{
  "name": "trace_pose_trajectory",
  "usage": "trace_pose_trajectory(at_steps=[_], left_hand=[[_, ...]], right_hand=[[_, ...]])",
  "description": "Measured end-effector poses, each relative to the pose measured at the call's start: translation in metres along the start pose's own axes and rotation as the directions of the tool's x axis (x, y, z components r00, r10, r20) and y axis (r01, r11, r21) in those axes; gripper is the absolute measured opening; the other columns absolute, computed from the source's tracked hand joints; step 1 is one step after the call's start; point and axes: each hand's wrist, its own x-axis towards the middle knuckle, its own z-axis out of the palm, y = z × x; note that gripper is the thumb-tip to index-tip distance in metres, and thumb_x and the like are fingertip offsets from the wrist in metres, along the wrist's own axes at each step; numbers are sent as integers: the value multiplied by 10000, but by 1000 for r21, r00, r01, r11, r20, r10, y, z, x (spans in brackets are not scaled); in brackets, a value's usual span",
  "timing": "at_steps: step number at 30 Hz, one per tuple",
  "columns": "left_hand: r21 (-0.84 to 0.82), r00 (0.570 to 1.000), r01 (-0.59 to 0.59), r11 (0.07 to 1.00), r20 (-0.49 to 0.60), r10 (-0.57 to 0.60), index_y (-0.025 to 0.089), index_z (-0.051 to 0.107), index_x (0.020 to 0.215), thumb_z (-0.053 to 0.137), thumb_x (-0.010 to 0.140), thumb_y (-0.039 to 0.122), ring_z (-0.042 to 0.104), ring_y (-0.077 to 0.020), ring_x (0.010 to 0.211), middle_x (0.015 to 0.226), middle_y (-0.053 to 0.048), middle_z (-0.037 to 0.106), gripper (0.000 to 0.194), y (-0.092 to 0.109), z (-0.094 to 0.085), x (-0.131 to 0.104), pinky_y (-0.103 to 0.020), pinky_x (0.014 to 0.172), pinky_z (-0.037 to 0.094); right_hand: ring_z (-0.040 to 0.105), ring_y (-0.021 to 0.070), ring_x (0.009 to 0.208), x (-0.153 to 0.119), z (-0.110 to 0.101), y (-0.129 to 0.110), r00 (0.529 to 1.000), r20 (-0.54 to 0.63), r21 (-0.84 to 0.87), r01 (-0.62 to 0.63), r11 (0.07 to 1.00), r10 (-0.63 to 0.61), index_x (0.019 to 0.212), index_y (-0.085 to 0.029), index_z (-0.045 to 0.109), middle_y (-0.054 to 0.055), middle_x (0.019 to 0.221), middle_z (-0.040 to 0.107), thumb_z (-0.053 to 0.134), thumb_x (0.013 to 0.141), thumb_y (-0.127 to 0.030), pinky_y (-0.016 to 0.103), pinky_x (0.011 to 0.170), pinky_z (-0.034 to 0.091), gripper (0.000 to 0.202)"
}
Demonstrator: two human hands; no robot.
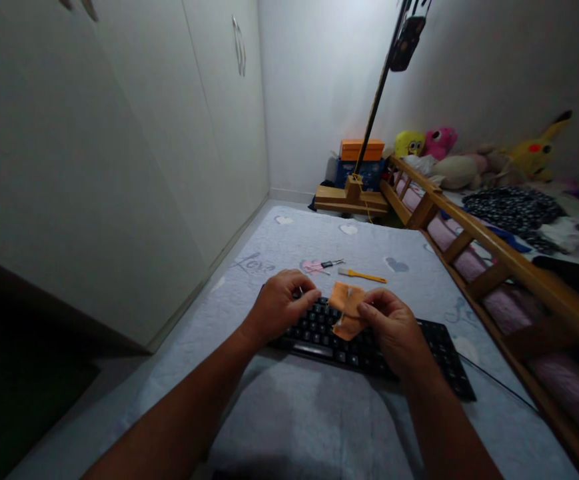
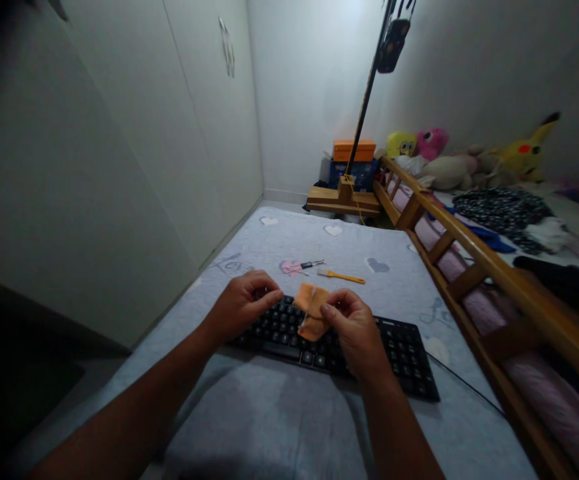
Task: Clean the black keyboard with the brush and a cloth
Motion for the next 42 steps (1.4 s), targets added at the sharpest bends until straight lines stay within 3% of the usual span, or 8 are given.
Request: trace_pose_trajectory(at_steps=[4,10,17,22,28,35,40,42], left_hand=[[23,998,54,998,43,-55,188,709,763,724,813,276,612,-165,796,789,-18,685,102,14,15,-9,-293,755,448],[-9,984,141,990,113,-139,178,739,794,725,778,223,621,-156,767,814,-23,702,50,16,27,-6,-275,716,443],[-70,967,224,972,141,-212,173,720,749,672,742,218,597,-156,664,724,-24,689,66,14,33,-6,-267,615,419],[-117,944,271,955,227,-240,169,699,735,648,753,267,563,-143,614,662,-5,655,112,2,25,-1,-248,566,393],[142,960,205,968,162,-227,167,719,770,588,792,195,630,-172,709,740,-34,714,135,-33,13,37,-267,655,436],[488,945,118,865,212,-249,201,770,807,628,779,194,648,-194,730,801,-61,743,145,-64,33,87,-274,634,426],[559,924,114,822,245,-294,230,783,868,657,774,210,679,-236,835,887,-78,755,159,-68,47,101,-291,701,477],[550,949,110,828,191,-253,216,778,954,664,790,230,678,-258,905,974,-101,753,200,-65,45,102,-316,749,495]], right_hand=[[573,149,703,-1,4,4,1000,13,8,23,1000,-23,760,-204,622,-33,714,609,871,672,-397,250,657,454,327],[560,145,680,-1,13,8,998,54,43,16,999,-18,736,-205,620,-34,701,594,880,654,-414,253,641,460,344],[586,154,701,-5,18,10,991,123,35,48,998,-51,728,-216,647,-19,718,623,869,689,-410,263,663,500,297],[626,151,706,-7,8,12,998,42,86,35,996,-39,778,-221,642,-24,757,644,883,687,-383,254,652,529,305],[718,207,855,-8,-1,15,992,110,200,-84,976,63,1113,-252,668,33,989,740,864,729,-375,333,747,602,448],[717,193,762,-9,-5,19,985,136,254,-140,957,108,934,-227,646,9,880,737,884,691,-366,309,699,583,367],[683,164,695,-7,-6,20,981,138,258,-165,952,133,932,-251,655,-20,839,705,870,687,-344,262,622,540,339],[681,163,687,-7,-5,20,980,134,270,-178,946,146,930,-258,651,-25,832,705,863,686,-331,263,619,539,332]])
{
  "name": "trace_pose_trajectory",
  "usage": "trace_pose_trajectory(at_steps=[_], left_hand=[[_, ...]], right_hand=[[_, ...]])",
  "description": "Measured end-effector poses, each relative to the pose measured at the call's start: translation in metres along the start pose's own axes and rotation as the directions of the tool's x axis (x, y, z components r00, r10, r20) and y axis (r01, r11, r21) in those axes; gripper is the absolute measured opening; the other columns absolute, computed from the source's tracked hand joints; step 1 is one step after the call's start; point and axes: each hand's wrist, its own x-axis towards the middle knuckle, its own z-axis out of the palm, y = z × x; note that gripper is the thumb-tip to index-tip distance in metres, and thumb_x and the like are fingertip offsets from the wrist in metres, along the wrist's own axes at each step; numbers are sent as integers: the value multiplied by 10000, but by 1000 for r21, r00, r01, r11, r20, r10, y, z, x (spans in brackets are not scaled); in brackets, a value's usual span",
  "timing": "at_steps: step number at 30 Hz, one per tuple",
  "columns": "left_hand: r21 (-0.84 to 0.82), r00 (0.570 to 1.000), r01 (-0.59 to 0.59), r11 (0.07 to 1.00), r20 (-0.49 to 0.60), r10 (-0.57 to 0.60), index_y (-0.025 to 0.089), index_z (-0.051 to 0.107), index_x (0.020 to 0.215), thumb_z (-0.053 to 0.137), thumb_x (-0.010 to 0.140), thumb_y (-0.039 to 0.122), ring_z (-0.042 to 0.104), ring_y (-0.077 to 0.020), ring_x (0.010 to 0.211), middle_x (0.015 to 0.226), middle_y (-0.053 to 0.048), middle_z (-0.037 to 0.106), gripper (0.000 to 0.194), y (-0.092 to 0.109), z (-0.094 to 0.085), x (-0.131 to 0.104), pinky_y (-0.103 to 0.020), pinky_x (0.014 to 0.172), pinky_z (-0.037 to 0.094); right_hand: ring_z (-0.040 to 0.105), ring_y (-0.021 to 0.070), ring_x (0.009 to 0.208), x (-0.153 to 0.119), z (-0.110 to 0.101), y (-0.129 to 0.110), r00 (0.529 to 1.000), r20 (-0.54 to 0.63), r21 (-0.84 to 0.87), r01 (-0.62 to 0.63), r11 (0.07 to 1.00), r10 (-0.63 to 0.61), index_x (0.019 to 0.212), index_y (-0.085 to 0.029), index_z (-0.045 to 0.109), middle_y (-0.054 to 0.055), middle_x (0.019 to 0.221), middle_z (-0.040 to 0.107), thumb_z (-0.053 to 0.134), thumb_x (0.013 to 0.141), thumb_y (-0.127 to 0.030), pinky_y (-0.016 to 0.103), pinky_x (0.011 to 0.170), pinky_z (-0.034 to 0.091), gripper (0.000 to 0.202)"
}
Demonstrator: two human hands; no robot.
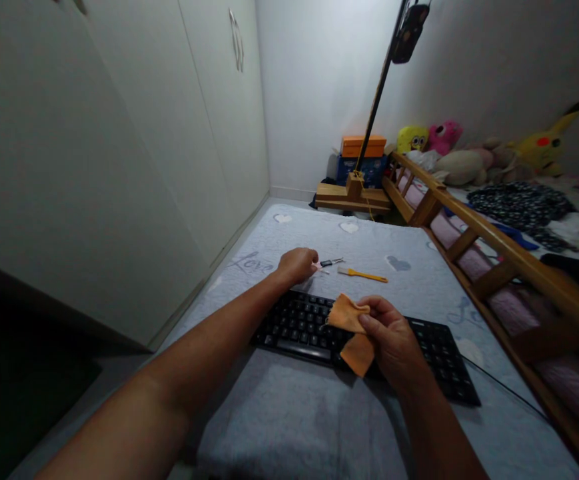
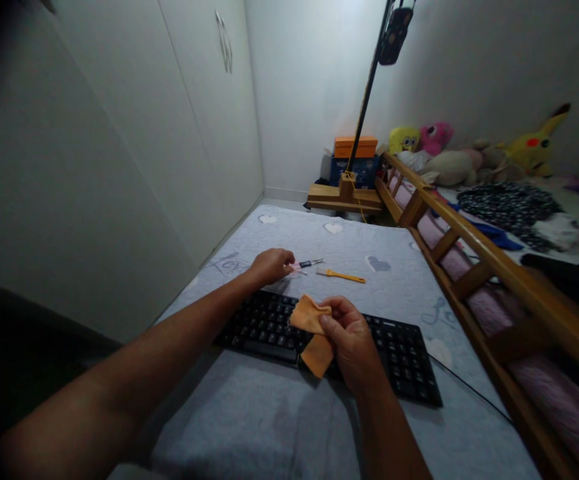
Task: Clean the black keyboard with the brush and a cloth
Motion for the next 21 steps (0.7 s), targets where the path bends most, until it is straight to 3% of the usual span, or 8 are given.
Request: trace_pose_trajectory(at_steps=[2,4,8,13,17,21], left_hand=[[-37,993,-48,998,-111,44,194,772,978,626,819,206,666,-258,970,1027,-114,744,216,2,-6,-7,-326,813,494],[-173,987,-95,980,-146,70,180,770,941,593,837,197,666,-236,921,976,-99,750,206,6,-14,-22,-325,828,492],[-552,987,-158,819,-59,151,194,765,905,551,852,229,662,-199,875,913,-44,756,223,16,-23,-67,-311,837,496],[-862,972,27,506,142,189,167,747,987,635,777,246,645,-185,840,938,-54,737,251,24,-16,-111,-292,765,487],[-915,975,69,398,146,167,155,722,975,756,710,289,558,-129,711,815,-19,664,299,30,-9,-121,-239,646,422],[-945,990,32,325,76,123,155,686,824,806,691,333,576,-152,776,845,-37,656,253,37,-2,-123,-254,697,444]], right_hand=[[684,168,682,0,2,-1,1000,-31,8,1,1000,0,921,-259,641,-28,818,706,866,672,-330,269,620,542,343],[684,169,672,0,4,-1,997,-72,5,10,1000,-9,908,-253,628,-29,799,704,872,656,-344,267,611,540,363],[686,168,659,-1,6,-2,996,-86,-4,17,1000,-17,911,-250,597,-30,797,713,885,644,-364,259,593,536,409],[697,171,657,-1,9,0,998,-58,17,-2,1000,3,911,-243,574,-17,810,737,898,641,-372,259,595,542,441],[686,171,622,-1,12,1,998,-62,-3,-4,1000,4,897,-240,564,-13,786,732,898,644,-390,261,573,536,445],[668,160,595,-1,12,4,999,-45,-21,-14,1000,13,866,-236,574,-25,756,718,904,633,-400,255,559,526,436]])
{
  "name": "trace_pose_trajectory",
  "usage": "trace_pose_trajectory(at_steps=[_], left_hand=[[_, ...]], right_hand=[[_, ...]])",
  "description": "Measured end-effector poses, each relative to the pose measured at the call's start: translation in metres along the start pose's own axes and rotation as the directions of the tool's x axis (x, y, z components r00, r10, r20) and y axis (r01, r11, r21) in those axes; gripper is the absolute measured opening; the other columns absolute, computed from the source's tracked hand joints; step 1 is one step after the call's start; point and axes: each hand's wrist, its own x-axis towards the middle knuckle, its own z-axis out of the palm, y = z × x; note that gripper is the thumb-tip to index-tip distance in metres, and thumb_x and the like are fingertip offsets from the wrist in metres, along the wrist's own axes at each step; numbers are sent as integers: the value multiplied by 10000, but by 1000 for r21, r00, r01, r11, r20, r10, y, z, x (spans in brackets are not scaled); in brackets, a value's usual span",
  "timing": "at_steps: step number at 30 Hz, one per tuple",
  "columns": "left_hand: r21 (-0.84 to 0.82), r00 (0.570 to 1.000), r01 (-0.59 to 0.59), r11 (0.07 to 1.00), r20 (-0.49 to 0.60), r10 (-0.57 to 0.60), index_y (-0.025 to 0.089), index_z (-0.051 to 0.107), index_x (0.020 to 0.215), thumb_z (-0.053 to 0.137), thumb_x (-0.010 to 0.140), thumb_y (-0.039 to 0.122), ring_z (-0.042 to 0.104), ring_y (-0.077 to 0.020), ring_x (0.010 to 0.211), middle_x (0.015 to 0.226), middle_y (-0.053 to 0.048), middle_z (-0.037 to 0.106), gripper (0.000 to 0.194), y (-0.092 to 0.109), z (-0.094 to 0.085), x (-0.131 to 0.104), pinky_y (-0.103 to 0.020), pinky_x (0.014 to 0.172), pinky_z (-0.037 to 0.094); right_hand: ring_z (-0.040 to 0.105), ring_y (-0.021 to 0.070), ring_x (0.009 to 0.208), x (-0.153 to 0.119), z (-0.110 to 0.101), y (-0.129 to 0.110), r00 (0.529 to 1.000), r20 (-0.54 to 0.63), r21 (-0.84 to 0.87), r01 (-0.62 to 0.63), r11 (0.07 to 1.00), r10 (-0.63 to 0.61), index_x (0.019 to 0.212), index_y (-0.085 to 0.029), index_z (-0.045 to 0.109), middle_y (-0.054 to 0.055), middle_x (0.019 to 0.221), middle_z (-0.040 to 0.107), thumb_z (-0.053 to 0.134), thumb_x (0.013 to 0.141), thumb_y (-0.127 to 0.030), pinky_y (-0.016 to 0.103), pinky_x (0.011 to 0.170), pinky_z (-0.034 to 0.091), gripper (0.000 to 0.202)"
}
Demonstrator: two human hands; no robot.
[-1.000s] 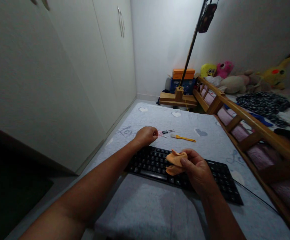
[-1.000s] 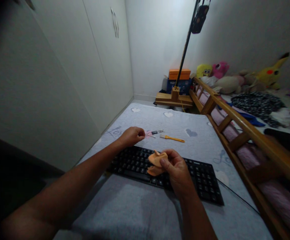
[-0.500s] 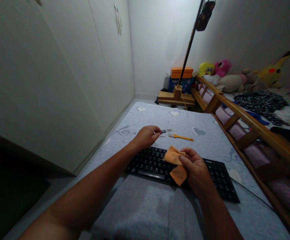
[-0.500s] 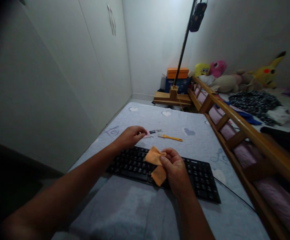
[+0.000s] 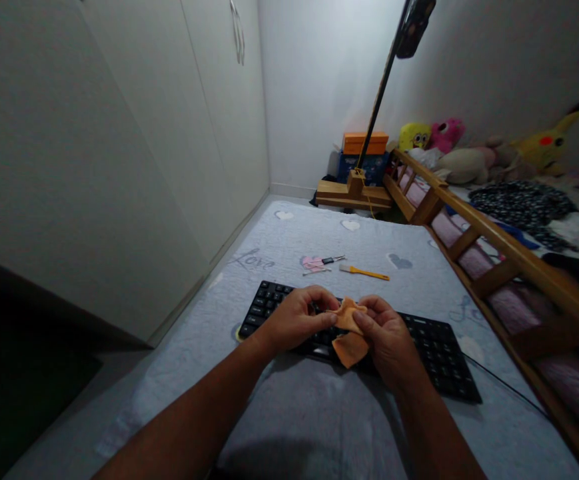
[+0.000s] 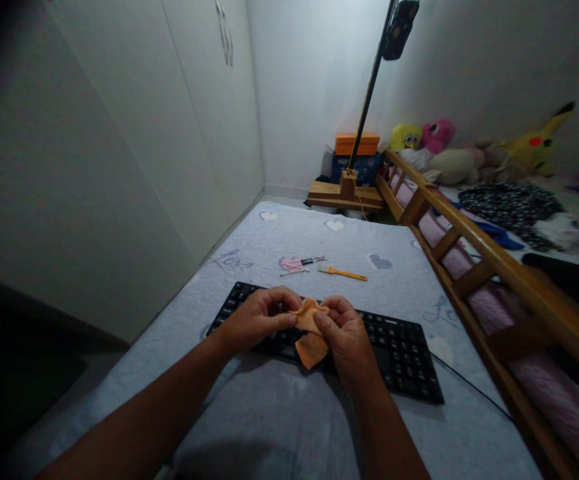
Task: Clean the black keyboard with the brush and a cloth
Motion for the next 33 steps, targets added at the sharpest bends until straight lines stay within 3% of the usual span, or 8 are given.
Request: trace_pose_trajectory(at_steps=[4,8,13,17,23,29,31,33], left_hand=[[-122,997,-59,991,-59,52,156,668,809,780,754,388,579,-145,774,812,-26,644,263,-6,2,-2,-265,756,458],[-229,988,-65,971,-150,31,173,618,869,758,790,402,544,-105,687,747,18,591,279,-9,1,-6,-224,682,446],[-289,974,-68,955,-225,1,203,551,917,750,783,454,553,-103,633,744,33,578,346,-8,3,-8,-219,613,463],[-294,979,-64,954,-203,3,222,559,1014,739,795,441,565,-107,634,768,28,602,358,-9,4,-11,-224,618,462],[-256,977,-108,961,-204,56,182,631,990,751,791,424,564,-111,689,802,0,622,335,-13,3,-11,-218,649,435],[-246,984,-158,956,-121,131,197,583,1237,811,733,280,580,-126,752,824,8,609,559,-20,1,-6,-244,720,448],[-166,982,-170,971,-107,154,184,614,1177,769,758,252,568,-122,727,811,5,605,452,-20,0,-6,-248,701,442],[26,970,-216,976,-109,218,157,665,975,724,782,211,561,-123,726,809,-13,609,208,-19,0,-8,-249,690,435]], right_hand=[[685,165,653,-1,-3,3,998,55,5,-27,1000,27,931,-241,635,-6,830,743,889,674,-387,264,605,537,389],[683,162,730,-3,-5,1,985,154,-77,-69,995,80,1086,-239,697,27,946,758,892,673,-377,253,641,527,477],[574,112,594,-6,-6,-1,956,260,-228,-73,971,133,889,-199,735,-19,720,674,876,688,-404,209,545,450,320],[589,118,619,-7,-8,1,966,247,-185,-28,982,74,878,-217,740,-24,726,677,862,711,-404,220,586,474,279],[632,129,717,-6,-5,0,978,204,-129,-25,991,51,964,-250,796,9,869,752,849,730,-423,216,652,481,296],[633,148,729,-5,0,-3,995,102,-184,35,982,-16,880,-229,810,18,824,760,847,713,-469,226,657,469,295],[626,157,723,-5,1,-4,996,62,-221,72,972,-60,878,-220,801,18,818,755,836,716,-472,234,641,461,301],[613,155,692,-4,1,-4,995,18,-246,98,964,-97,875,-216,786,10,787,738,829,717,-469,237,613,452,302]])
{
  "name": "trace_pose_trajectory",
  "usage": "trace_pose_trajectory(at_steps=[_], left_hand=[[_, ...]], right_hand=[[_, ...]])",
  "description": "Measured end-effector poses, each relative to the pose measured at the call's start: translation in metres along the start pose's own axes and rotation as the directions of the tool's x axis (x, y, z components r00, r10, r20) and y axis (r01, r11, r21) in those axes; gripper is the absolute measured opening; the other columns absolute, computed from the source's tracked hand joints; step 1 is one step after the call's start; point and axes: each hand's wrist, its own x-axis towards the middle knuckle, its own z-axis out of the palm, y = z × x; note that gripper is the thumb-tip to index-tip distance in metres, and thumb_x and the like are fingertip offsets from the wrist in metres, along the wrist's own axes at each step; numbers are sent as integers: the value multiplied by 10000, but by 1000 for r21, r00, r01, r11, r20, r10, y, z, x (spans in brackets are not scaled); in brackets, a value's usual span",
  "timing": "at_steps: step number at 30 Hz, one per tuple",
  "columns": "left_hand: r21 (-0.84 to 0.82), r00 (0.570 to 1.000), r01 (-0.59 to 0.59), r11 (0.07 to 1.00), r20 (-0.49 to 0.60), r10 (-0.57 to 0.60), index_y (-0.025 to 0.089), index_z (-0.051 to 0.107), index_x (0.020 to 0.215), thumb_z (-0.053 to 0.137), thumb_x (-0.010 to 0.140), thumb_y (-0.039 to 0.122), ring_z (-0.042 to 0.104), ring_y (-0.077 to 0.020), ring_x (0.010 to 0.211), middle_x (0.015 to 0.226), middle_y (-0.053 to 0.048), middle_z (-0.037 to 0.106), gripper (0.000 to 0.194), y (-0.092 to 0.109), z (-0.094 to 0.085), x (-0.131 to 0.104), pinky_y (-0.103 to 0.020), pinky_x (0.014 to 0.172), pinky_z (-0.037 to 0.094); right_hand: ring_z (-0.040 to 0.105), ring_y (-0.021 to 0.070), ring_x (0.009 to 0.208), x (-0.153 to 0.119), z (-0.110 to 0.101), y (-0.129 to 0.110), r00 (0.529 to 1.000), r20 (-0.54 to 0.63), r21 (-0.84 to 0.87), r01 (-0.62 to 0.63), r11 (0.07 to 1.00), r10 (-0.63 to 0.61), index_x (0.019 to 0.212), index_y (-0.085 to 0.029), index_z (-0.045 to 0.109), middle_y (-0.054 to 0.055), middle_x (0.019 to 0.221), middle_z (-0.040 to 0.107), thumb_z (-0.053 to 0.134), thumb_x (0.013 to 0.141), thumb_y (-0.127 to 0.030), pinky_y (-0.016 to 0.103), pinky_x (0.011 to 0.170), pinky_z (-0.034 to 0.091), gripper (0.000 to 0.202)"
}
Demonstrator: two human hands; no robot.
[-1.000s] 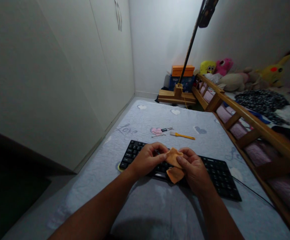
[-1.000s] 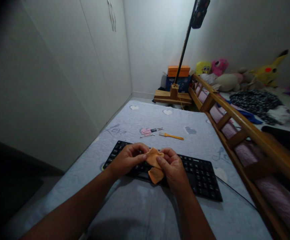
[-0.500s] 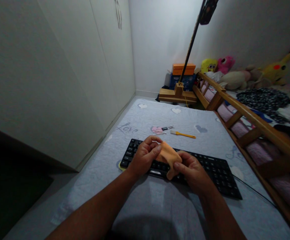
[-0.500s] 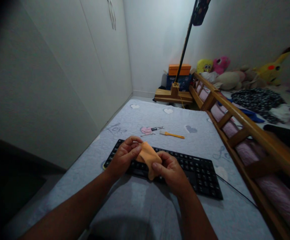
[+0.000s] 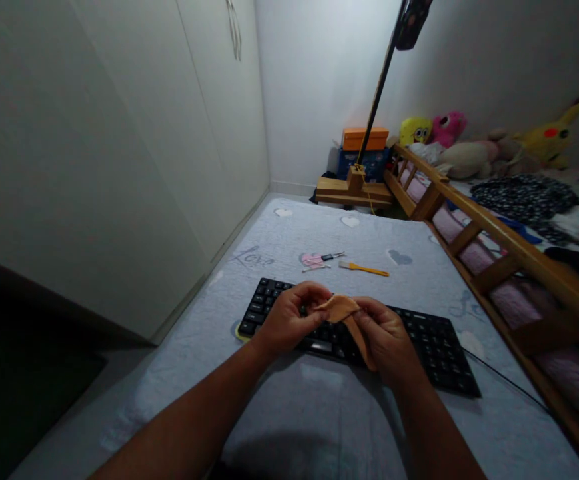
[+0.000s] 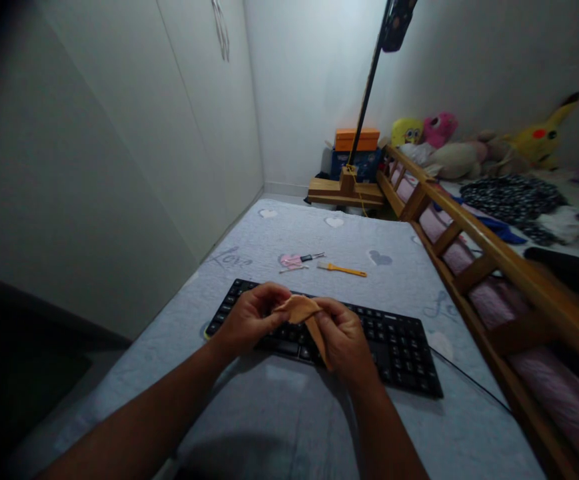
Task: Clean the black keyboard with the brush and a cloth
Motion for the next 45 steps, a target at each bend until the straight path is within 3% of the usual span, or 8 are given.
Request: trace_pose_trajectory(at_steps=[2,7,12,22,30,37,42,45], left_hand=[[185,988,-156,970,27,153,153,671,822,656,797,139,564,-134,747,780,-22,598,33,2,1,-2,-256,702,442],[368,903,-427,826,117,414,170,722,874,575,809,61,638,-165,863,900,-70,666,194,8,9,-9,-285,782,502],[422,862,-508,751,248,443,175,728,949,625,840,149,662,-197,897,943,-97,723,152,12,14,-13,-326,833,524],[429,939,-333,840,65,339,166,689,1055,700,857,256,613,-156,813,961,-75,658,218,-1,15,-12,-269,708,507],[470,954,-287,835,58,295,183,701,1087,787,779,321,596,-240,1051,1079,-94,651,348,-1,12,-9,-381,939,482],[248,980,-199,948,66,189,174,698,1081,529,965,296,605,-221,1063,1111,-103,658,238,6,11,-11,-377,953,470],[142,996,-8,990,91,-5,176,666,1181,713,836,277,603,-172,879,997,-63,674,362,0,12,-11,-309,813,485],[-63,991,113,992,77,-108,180,678,1146,779,779,297,558,-121,755,880,-23,625,398,-5,12,-9,-250,704,454]], right_hand=[[609,151,669,1,0,3,999,-48,12,15,1000,-14,881,-214,761,4,773,727,828,712,-458,236,600,450,304],[621,144,644,4,1,11,987,-160,106,50,993,-32,849,-218,670,-10,747,707,852,677,-439,229,588,471,334],[615,135,606,2,2,11,986,-169,166,30,986,-1,848,-223,638,-29,716,667,854,679,-424,231,558,488,340],[678,155,708,-2,1,9,999,17,267,-38,963,35,941,-233,658,8,874,732,866,690,-385,237,622,535,360],[675,144,699,-2,6,1,999,-11,228,-38,973,42,843,-222,672,-10,801,715,899,656,-402,212,609,523,345],[655,136,639,-2,6,2,997,-42,270,-52,961,66,841,-234,665,-20,752,702,896,643,-403,213,575,509,348],[646,154,617,-2,7,1,994,-48,258,-79,963,95,825,-232,646,-22,720,688,886,649,-422,248,577,518,353],[644,159,624,-3,6,-1,995,-16,245,-91,965,98,830,-231,656,-19,726,683,876,663,-439,260,593,522,346]])
